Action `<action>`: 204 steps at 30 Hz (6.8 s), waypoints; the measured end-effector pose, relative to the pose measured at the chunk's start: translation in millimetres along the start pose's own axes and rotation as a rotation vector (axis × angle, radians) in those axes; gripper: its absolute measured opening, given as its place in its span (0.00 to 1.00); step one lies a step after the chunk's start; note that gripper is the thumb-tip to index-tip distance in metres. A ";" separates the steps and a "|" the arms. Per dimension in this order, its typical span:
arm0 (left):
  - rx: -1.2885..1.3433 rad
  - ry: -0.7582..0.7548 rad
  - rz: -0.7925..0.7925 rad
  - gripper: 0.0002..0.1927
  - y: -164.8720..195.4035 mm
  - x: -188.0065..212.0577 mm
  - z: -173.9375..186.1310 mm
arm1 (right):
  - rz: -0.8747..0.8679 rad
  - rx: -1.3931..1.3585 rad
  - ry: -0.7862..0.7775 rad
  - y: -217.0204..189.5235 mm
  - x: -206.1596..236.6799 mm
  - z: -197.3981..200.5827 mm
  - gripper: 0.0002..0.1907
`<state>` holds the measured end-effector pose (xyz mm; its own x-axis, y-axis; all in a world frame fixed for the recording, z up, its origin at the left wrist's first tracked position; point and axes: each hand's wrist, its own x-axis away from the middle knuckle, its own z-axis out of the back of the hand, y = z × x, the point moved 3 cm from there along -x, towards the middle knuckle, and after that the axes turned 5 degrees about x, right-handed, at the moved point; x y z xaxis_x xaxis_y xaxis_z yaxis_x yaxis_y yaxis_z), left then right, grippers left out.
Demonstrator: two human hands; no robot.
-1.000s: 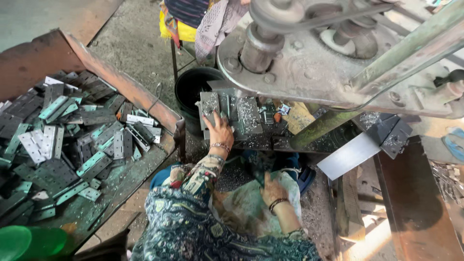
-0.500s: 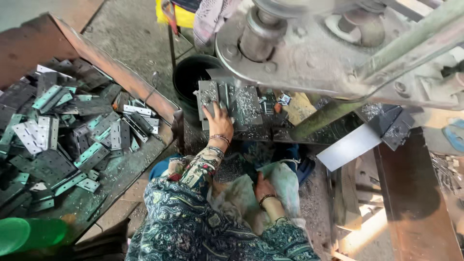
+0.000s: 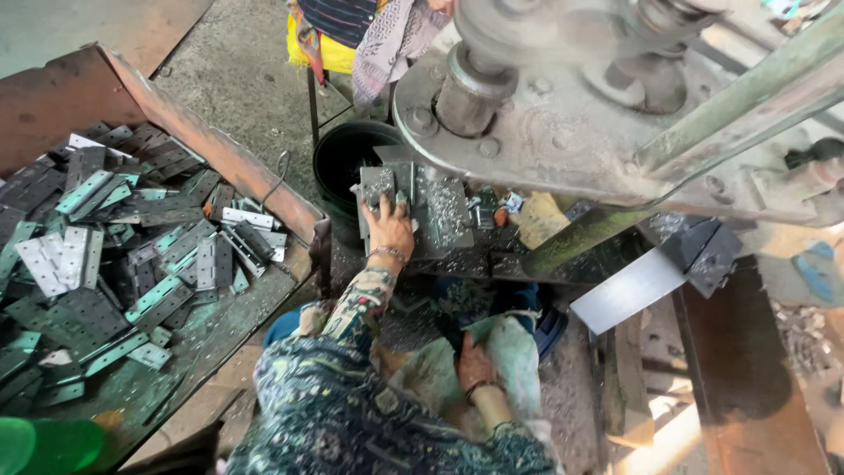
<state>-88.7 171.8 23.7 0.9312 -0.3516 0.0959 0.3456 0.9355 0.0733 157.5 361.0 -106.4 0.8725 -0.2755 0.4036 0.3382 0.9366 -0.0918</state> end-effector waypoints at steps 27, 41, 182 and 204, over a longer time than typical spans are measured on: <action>-0.071 0.096 -0.100 0.24 15.8 50.4 -20.3 | 0.028 0.229 -0.048 -22.6 28.8 104.6 0.39; -0.014 0.143 -0.091 0.22 20.0 63.7 -0.9 | 0.013 0.302 -0.151 -35.3 24.9 122.8 0.38; 0.040 0.205 0.066 0.24 11.2 -2.2 -13.6 | 0.008 0.128 -0.038 15.8 -24.1 25.7 0.24; -0.027 0.223 0.062 0.25 11.4 8.7 -3.7 | -0.087 -0.090 -0.097 4.3 -20.7 -2.6 0.35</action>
<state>-76.2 179.6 21.7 0.9523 -0.2794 -0.1226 0.2868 0.9568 0.0473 141.8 370.2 -117.5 0.8019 -0.3282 0.4992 0.4447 0.8859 -0.1319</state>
